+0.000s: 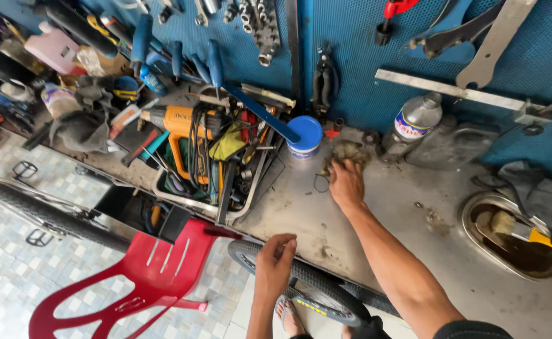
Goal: The person cleans various bicycle components at a workbench, using a brush and a cloth to wipe down the cassette and other small metal parts.
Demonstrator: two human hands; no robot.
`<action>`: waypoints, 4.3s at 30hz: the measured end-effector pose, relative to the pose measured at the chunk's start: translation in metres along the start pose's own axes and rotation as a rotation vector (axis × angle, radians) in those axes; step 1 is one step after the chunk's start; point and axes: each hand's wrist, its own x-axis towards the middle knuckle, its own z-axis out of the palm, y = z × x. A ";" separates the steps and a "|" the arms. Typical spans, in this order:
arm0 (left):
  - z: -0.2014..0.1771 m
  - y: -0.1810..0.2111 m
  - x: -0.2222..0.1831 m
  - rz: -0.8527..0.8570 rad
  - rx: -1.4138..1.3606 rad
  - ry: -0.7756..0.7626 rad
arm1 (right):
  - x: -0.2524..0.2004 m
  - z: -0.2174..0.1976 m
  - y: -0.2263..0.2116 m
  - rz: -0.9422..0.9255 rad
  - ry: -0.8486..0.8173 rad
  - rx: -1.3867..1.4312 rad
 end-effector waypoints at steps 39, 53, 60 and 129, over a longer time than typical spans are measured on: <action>-0.040 0.000 0.016 0.101 0.039 0.135 | -0.112 -0.203 0.037 0.132 -0.702 -0.028; -0.093 -0.048 -0.020 0.068 0.029 0.281 | -0.089 -0.006 -0.145 -0.190 -0.565 0.036; -0.097 -0.041 -0.026 0.057 0.059 0.325 | -0.071 -0.097 -0.114 -0.128 -0.598 0.124; -0.112 0.000 -0.089 0.045 0.157 0.272 | -0.072 -0.003 -0.201 -0.188 -0.901 -0.150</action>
